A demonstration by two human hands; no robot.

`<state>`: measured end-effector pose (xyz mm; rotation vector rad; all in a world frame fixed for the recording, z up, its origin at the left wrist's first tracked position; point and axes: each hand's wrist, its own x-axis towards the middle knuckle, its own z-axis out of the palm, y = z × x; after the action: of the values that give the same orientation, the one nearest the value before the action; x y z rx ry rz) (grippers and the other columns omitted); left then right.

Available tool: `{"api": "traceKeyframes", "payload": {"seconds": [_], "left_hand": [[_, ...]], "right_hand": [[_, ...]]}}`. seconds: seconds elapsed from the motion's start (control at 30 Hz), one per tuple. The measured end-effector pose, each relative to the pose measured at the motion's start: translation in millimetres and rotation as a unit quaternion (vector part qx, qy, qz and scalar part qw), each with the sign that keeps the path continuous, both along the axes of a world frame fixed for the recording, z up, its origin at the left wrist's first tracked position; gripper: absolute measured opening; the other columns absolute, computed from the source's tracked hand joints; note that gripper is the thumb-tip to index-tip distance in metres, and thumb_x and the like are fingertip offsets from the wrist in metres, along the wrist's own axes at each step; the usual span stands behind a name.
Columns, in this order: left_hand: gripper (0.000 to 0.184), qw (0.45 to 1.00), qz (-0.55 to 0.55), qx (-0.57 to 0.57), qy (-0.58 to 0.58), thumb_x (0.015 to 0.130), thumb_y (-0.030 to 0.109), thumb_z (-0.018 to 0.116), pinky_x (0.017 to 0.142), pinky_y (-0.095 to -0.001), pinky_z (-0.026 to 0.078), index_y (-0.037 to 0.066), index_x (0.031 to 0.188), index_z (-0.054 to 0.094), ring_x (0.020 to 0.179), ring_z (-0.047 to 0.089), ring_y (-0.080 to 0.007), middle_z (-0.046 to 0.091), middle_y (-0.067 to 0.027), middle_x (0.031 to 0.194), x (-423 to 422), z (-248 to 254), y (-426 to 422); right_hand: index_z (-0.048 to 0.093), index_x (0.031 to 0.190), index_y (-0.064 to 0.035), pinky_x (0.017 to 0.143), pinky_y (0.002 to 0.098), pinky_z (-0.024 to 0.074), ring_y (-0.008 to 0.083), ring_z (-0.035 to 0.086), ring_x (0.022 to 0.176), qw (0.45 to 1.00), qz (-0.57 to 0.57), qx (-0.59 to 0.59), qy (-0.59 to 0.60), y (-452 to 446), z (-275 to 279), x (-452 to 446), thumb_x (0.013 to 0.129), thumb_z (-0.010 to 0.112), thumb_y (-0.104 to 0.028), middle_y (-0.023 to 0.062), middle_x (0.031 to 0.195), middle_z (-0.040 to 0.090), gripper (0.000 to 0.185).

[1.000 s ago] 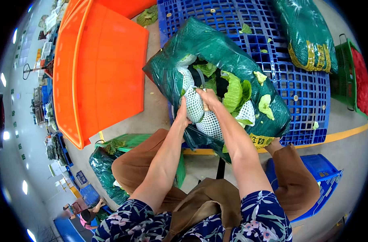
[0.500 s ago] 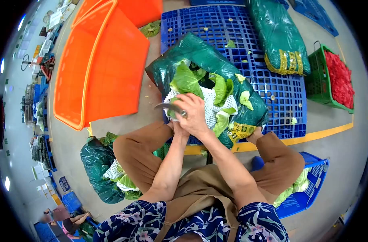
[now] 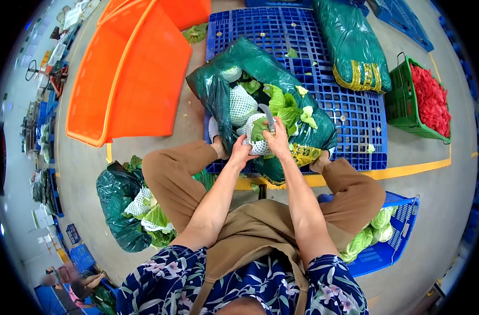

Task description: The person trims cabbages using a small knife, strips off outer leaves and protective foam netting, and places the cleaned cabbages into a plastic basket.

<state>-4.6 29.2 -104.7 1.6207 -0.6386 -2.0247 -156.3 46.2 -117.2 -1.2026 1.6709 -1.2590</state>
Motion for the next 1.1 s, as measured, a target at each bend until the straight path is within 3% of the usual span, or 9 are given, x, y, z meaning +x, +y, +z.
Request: {"api": "traceKeyframes", "payload": {"seconds": [0.13,0.2,0.3,0.43,0.5,0.63,0.8,0.9,1.1], "left_hand": [[0.042,0.99,0.08,0.035,-0.108,0.085,0.005,0.056,0.06,-0.0405,0.057,0.012,0.126,0.051,0.088,0.064,-0.0255,0.058,-0.0125,0.117,7,-42,-7],[0.037,0.979,0.14,0.109,-0.098,0.083,0.01,0.058,0.067,-0.0423,0.055,0.012,0.12,0.057,0.093,0.063,-0.0272,0.061,-0.0129,0.113,10,-59,-8],[0.039,0.912,-0.049,-0.1,-0.396,0.08,0.009,0.059,0.082,-0.0434,0.05,0.011,0.119,0.057,0.102,0.059,-0.0311,0.06,-0.0149,0.115,12,-56,-6],[0.035,0.792,0.013,-0.521,-0.319,0.072,-0.003,0.053,0.09,-0.0405,0.043,0.005,0.105,0.06,0.106,0.054,-0.0361,0.058,-0.0172,0.109,-5,27,-5],[0.03,0.816,-0.089,-0.526,-0.224,0.072,-0.005,0.051,0.09,-0.0397,0.043,0.003,0.099,0.061,0.1,0.055,-0.0352,0.058,-0.0157,0.103,-19,45,-6],[0.035,0.722,-0.196,-0.533,-0.396,0.074,0.01,0.063,0.094,-0.0453,0.039,0.004,0.109,0.058,0.115,0.047,-0.036,0.053,-0.0102,0.121,-26,27,-13],[0.091,0.774,-0.359,-0.424,-0.302,0.061,0.05,0.081,0.101,-0.0413,0.037,-0.002,0.127,0.045,0.12,0.045,-0.0306,0.049,-0.0193,0.126,-9,-5,-31],[0.09,0.889,-0.294,-0.323,-0.14,0.062,0.045,0.083,0.096,-0.0382,0.042,-0.003,0.128,0.045,0.114,0.052,-0.0286,0.052,-0.0189,0.122,-2,-15,-44],[0.058,0.951,-0.211,-0.223,-0.047,0.079,0.035,0.073,0.09,-0.0295,0.044,0.002,0.124,0.055,0.106,0.056,-0.0179,0.06,-0.0126,0.117,29,-19,-80]], "right_hand": [[0.057,0.102,-0.004,0.048,0.0234,0.0328,0.0052,0.038,0.05,0.983,-0.124,0.051,-0.129,15,13,4,0.077,0.051,0.0,-0.0043,0.063,0.045,0.026],[0.058,0.099,-0.0035,0.048,0.0229,0.0315,0.0053,0.037,0.05,0.963,-0.143,0.08,-0.213,27,28,7,0.077,0.052,0.001,-0.0042,0.063,0.045,0.023],[0.059,0.091,-0.0035,0.047,0.0234,0.0312,0.0056,0.038,0.05,0.966,-0.177,0.044,-0.184,34,20,0,0.076,0.054,0.001,-0.0044,0.062,0.045,0.017],[0.056,0.087,-0.0041,0.046,0.0234,0.0301,0.0051,0.037,0.049,0.956,-0.196,0.059,-0.212,33,18,-3,0.075,0.055,0.004,-0.0036,0.063,0.046,0.014],[0.056,0.086,-0.0041,0.046,0.0233,0.0307,0.0048,0.038,0.05,0.955,-0.17,0.065,-0.232,30,20,-1,0.075,0.054,0.004,-0.0032,0.064,0.048,0.014],[0.055,0.086,-0.0018,0.052,0.0266,0.0359,0.0086,0.041,0.054,0.983,-0.106,0.057,-0.139,30,28,4,0.07,0.055,0.004,0.0002,0.068,0.05,0.017],[0.054,0.087,0.0005,0.067,0.0331,0.0433,0.0259,0.052,0.073,0.994,-0.083,0.029,0.062,48,17,-10,0.068,0.053,0.006,0.0128,0.088,0.053,0.02],[0.054,0.089,0.001,0.071,0.0388,0.0449,0.0347,0.055,0.079,0.991,-0.095,-0.011,0.096,45,10,-18,0.067,0.055,0.007,0.0169,0.089,0.053,0.023],[0.053,0.089,0.0027,0.074,0.0453,0.0443,0.0422,0.054,0.085,0.981,-0.082,0.056,0.165,47,-29,-45,0.067,0.056,0.008,0.0198,0.088,0.054,0.022]]}}
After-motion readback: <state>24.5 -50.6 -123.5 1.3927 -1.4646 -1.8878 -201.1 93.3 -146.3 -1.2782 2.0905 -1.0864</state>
